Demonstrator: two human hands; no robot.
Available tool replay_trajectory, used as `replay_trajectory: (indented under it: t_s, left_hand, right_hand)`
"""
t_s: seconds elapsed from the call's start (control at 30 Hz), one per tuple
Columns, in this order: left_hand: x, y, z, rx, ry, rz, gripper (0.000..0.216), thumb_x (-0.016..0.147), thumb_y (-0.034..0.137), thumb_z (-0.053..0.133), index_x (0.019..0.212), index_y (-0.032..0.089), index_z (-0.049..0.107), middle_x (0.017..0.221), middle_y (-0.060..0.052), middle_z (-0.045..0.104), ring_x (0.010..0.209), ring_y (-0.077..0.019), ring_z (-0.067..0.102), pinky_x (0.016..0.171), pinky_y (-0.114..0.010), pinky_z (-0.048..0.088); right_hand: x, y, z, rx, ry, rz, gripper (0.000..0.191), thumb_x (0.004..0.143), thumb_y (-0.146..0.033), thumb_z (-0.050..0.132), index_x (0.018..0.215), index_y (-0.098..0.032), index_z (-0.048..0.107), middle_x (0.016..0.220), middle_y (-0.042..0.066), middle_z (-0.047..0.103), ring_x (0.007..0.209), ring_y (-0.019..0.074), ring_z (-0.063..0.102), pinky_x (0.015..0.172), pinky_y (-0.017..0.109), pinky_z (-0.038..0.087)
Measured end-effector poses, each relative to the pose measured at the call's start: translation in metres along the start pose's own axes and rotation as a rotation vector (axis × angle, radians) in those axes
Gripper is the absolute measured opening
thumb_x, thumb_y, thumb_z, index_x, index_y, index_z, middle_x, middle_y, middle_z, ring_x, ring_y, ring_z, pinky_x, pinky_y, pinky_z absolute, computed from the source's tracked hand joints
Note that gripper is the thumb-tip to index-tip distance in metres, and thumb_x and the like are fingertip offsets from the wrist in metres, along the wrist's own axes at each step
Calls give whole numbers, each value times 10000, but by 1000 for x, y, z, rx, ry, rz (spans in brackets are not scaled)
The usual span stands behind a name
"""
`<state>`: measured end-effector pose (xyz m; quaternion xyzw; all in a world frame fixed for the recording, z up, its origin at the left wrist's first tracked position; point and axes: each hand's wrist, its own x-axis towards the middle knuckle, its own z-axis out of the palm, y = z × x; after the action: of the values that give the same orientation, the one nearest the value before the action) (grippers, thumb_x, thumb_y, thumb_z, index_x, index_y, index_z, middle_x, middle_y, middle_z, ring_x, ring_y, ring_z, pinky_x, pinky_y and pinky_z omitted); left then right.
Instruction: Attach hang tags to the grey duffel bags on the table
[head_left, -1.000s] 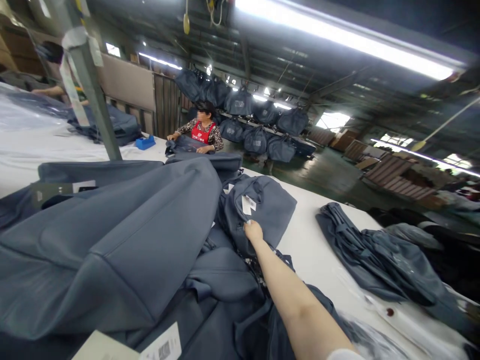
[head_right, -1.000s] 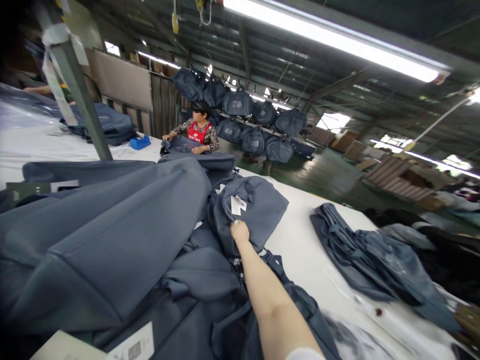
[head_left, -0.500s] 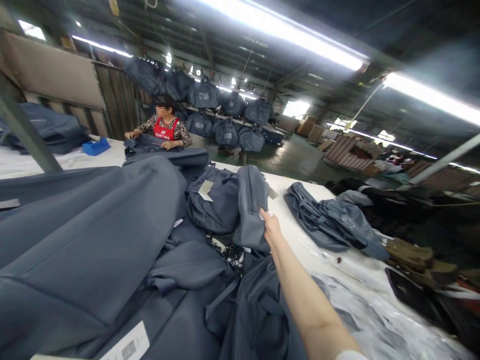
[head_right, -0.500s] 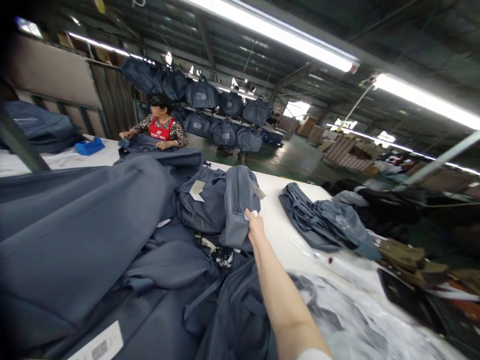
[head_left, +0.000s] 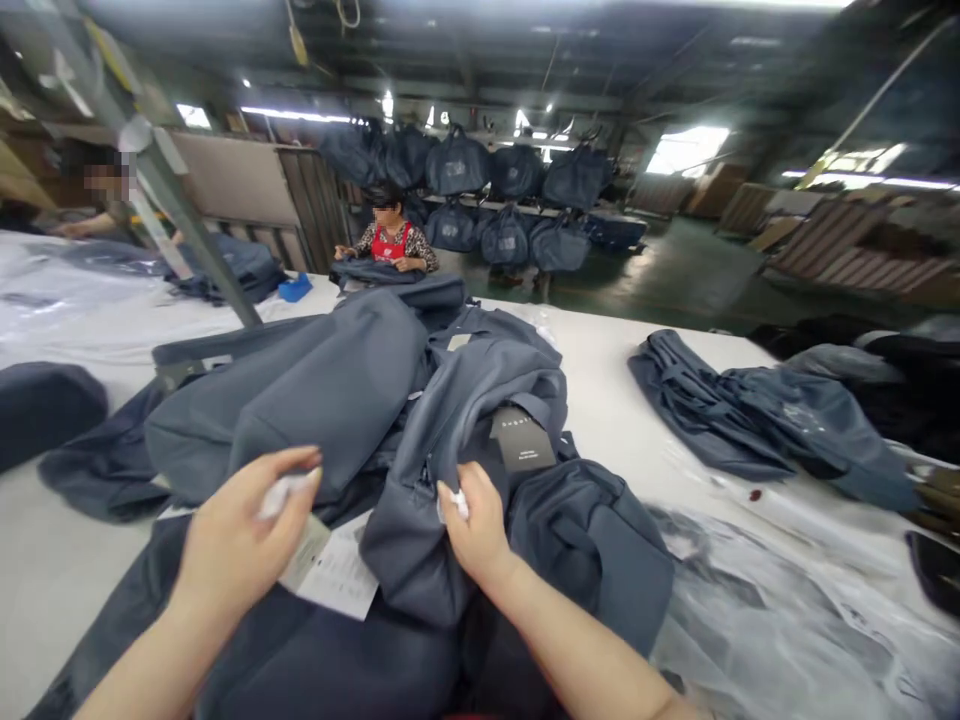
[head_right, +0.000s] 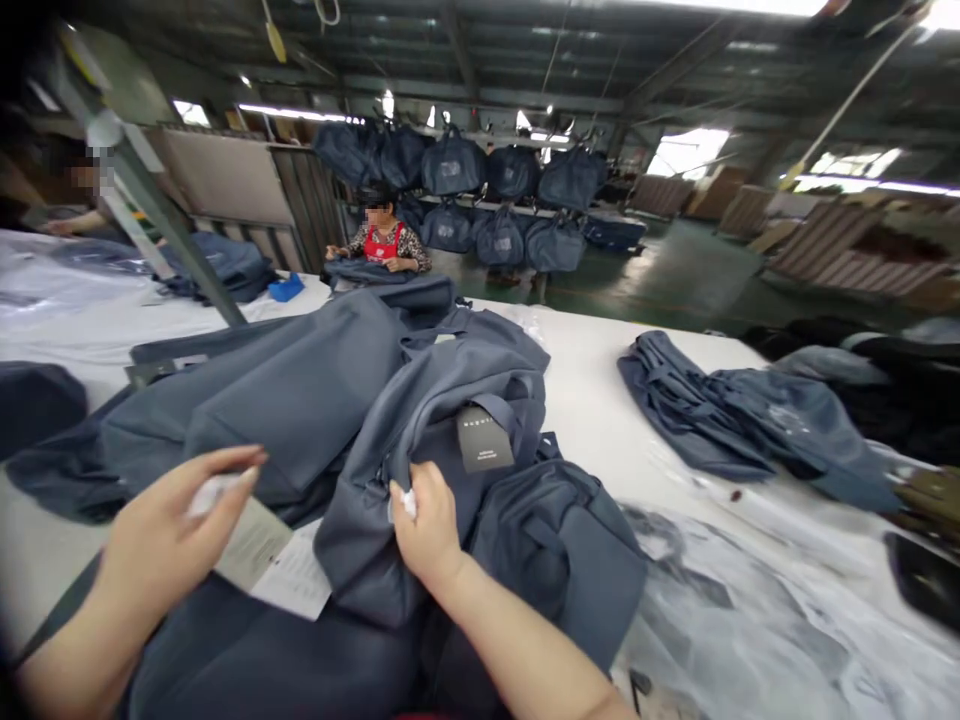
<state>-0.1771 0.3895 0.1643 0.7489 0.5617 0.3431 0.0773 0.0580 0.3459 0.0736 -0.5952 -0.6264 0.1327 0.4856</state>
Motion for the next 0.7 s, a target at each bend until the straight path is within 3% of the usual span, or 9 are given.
replay_trajectory:
  t_s: [0.17,0.3,0.4,0.47,0.57,0.7]
  left_hand:
    - [49,78,11,100,-120,230,373,862,467,474,1058,204,651,1050,-49,706,999,-233,640,902,-315,476]
    - [72,129,48,352,-401,178,667,778,713,443,1048,147,670,1052,-151,698,997,-327,637,859,-387,490]
    - [72,134,85,443,-683,121,732,697,732,527,1003,86,687,1091,-236,675,1018,-386,624,838,-416,495]
    - [66,129,101,431,-764,115,626,744,629,550,1025,86,682,1129,-237,665,1040,-367,624,849,-391,491]
    - [54,119,106,393,-723,123,466,820,481,515,1057,108,664,1127,-215,672,1034,-327,636,854,-364,484]
    - [38,102,87,292,-622,126,404,873,443,437,991,130,664,1046,-184,699,970,-305,652,830,-356,481]
  right_hand:
    - [-60,-8,24,-231,-195,10,307,894,-263,450,1134,-123,581,949,131,588,826,246,574,737,376,490]
    - [-79,-16,21,-307,-248,18,377,895,-281,458,1216,-110,558,1002,152,598,815,245,590,744,380,506]
    - [-82,-17,15,-304,-250,47,405,905,-296,453,1243,-93,547,1008,153,600,832,244,598,768,377,508]
    - [-85,-14,10,-271,-255,73,412,903,-303,467,1255,-103,542,1023,147,603,844,237,605,786,372,507]
    - [-93,-7,-2,-141,-305,80,435,878,-334,528,1262,-129,538,1075,133,609,908,231,614,825,362,501]
    - [-115,9,-23,32,-363,97,336,837,-322,582,1137,-174,613,1041,90,647,945,215,618,854,336,481]
